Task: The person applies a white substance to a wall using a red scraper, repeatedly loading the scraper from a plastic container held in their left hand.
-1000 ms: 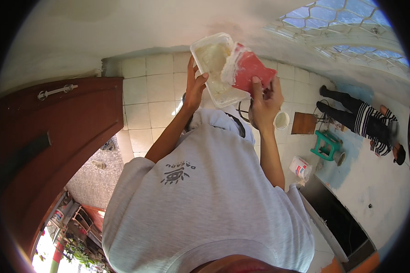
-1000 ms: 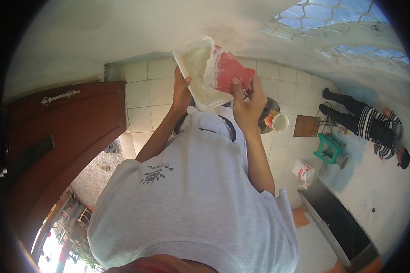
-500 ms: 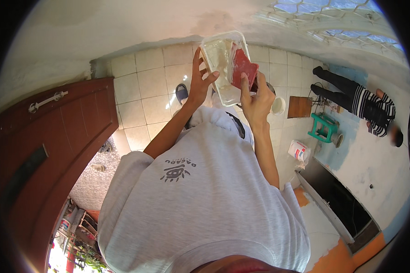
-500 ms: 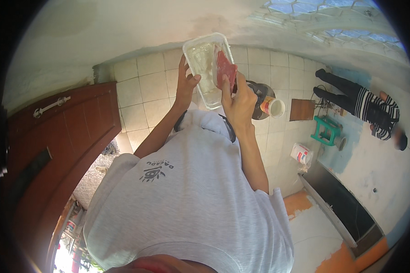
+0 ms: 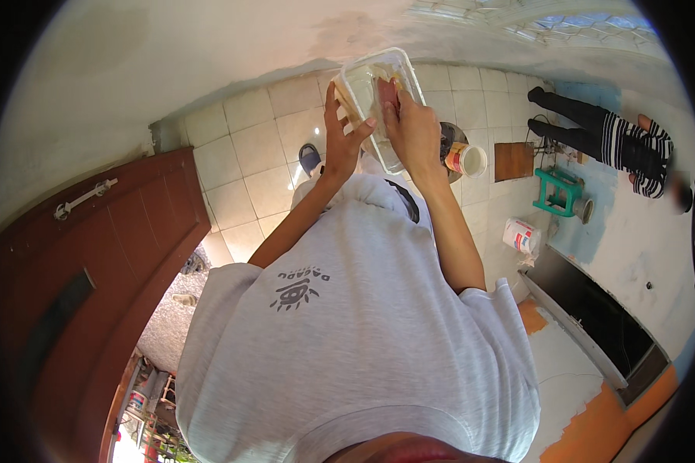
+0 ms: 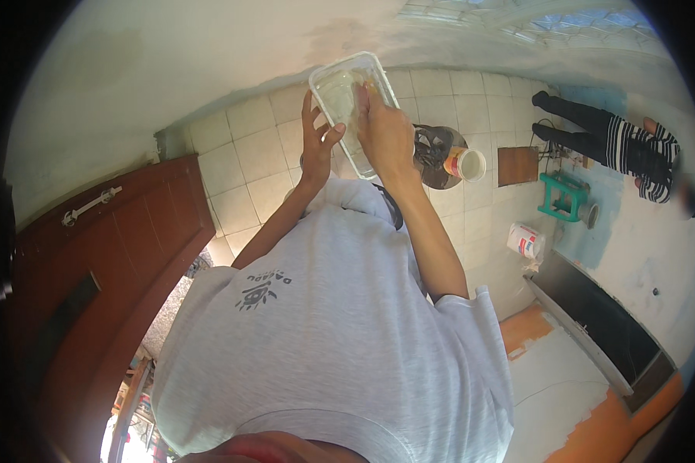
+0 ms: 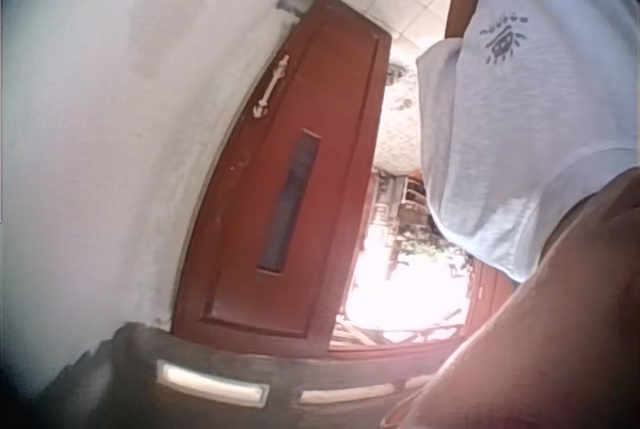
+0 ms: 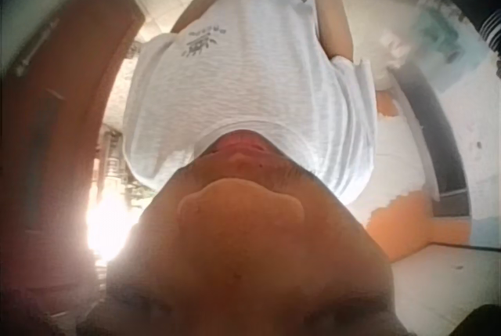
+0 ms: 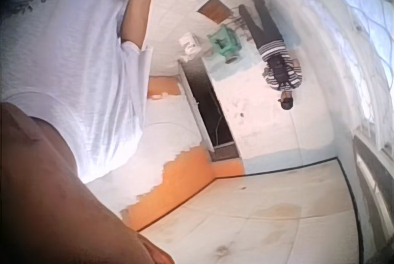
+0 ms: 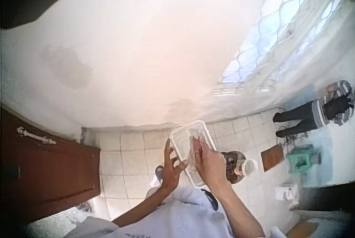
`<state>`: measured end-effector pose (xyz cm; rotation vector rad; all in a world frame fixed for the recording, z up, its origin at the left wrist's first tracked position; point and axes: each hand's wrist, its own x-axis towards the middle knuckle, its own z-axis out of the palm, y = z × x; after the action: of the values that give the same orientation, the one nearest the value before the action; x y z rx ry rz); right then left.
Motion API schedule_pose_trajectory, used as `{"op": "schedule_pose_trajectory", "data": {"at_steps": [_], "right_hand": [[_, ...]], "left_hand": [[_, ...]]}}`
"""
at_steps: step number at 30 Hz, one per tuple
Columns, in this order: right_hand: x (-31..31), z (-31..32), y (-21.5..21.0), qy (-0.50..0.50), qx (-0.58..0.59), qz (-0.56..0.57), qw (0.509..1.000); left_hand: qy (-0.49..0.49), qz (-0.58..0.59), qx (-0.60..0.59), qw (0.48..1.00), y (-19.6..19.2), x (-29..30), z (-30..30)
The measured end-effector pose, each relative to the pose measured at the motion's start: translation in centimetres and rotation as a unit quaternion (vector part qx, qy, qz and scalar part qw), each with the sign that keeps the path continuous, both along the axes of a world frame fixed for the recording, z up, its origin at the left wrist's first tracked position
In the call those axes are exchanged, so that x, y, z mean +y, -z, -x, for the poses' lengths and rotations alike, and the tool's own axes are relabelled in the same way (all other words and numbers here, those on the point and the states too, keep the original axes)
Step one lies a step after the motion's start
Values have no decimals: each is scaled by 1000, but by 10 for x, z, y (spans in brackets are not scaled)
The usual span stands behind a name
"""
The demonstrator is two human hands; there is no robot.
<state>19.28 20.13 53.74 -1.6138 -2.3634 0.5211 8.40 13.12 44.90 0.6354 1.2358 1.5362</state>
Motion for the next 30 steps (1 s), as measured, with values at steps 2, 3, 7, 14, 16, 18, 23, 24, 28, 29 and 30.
{"op": "schedule_pose_trajectory", "data": {"at_steps": [2,3,7,14,16,18,23,24,28,29,30], "right_hand": [[0,-1,11,6,-5,11,1000],[-1,-1,16,10,-3,11,1000],[-3,-3,26,-7,40,3,999],[-11,-10,17,-21,10,33,999],[-11,-6,8,4,21,25,999],[-8,-4,6,34,31,16,999],[0,-1,31,11,27,-11,999],[0,0,29,13,29,-12,999],[-9,-5,22,-21,47,12,999],[-11,-8,22,-28,48,13,998],[-12,-10,19,-29,50,14,998]], "left_hand": [[6,-11,-7,1000,0,-1,-3],[9,-11,-6,1000,0,-2,-3],[20,-2,10,1000,1,-2,-6],[27,1,-38,999,7,5,0],[18,-3,-8,1000,18,5,3],[14,-7,20,1000,16,6,3],[40,-2,-24,999,3,5,-7],[42,-3,-22,999,5,4,-6],[47,4,-11,999,7,7,-5],[45,10,-19,999,7,9,-5],[44,11,-17,999,9,11,-4]]}}
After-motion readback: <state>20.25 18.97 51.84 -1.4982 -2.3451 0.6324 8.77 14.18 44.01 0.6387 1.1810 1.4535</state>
